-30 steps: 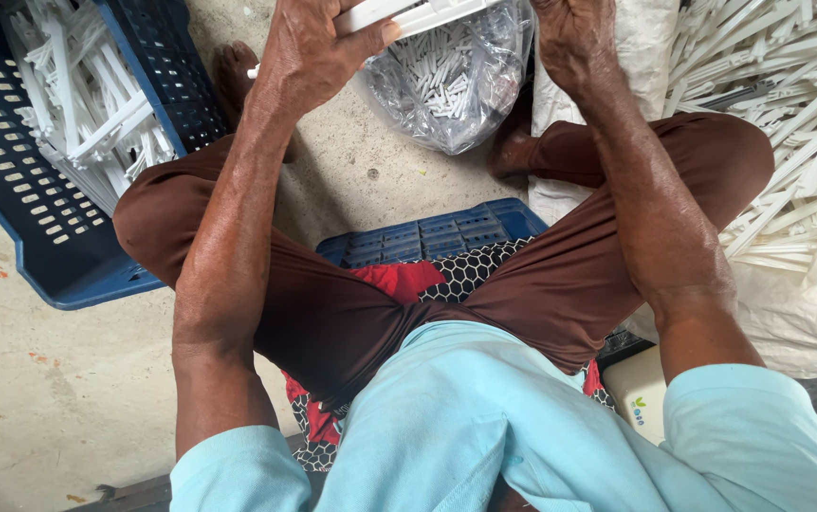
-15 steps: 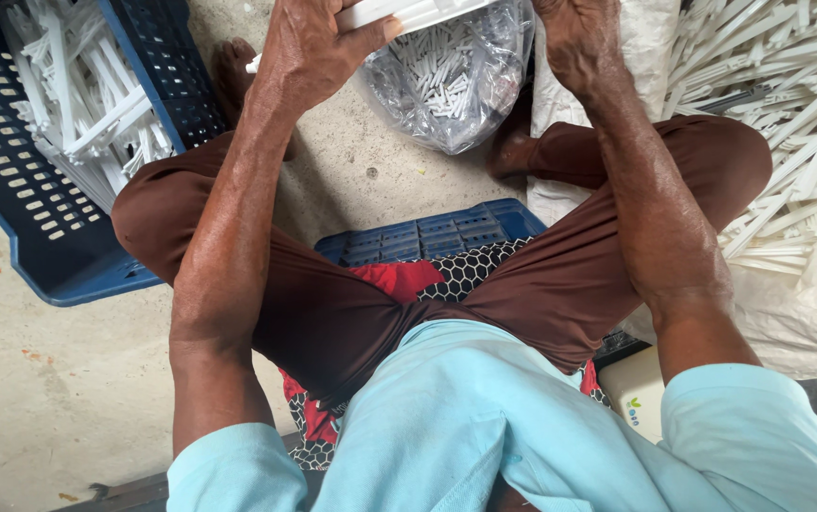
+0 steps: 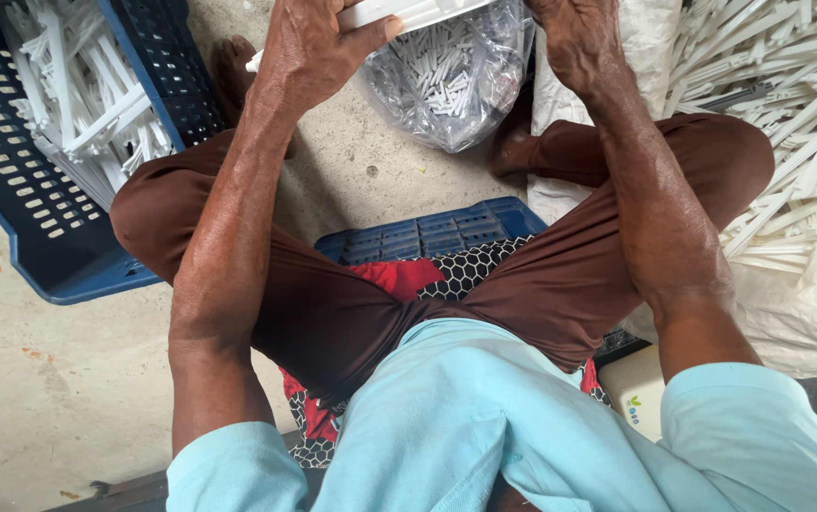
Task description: The person sits cross-legged and repeatedly inserts small white plastic pins into a larger white plastic frame. They retrieve pins from a plastic bag and place the assembled frames into a blue basket.
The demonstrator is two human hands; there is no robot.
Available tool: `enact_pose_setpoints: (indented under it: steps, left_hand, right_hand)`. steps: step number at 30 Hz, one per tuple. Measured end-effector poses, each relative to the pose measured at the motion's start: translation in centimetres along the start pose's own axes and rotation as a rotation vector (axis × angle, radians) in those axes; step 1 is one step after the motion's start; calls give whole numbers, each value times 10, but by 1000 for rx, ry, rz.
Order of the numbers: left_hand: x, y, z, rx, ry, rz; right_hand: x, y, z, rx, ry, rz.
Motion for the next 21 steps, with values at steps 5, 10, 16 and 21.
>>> enact_pose_setpoints:
  steps: [5,10,16,21]
  left_hand:
    - [0,7,-2,86,13,9]
    - [0,1,-3,8,-19,-36]
    - [-3,16,-4,113,26,-37]
    - [3,9,-3,67,-31,-56]
  right_hand:
    - [6,16,-7,162,34,94]
    - [2,12,-3,97,16,116]
    - [8,17,-1,71,57,267]
    - [9,22,-8,156,23,126]
Point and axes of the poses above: each hand's wrist, its own z-axis away from the middle knuckle, its own x-axis out of the palm, y = z × x, the point moved 10 cm from there along -z, towards the middle knuckle, and after that the axes turned 14 degrees about x, right-handed, at the moved point
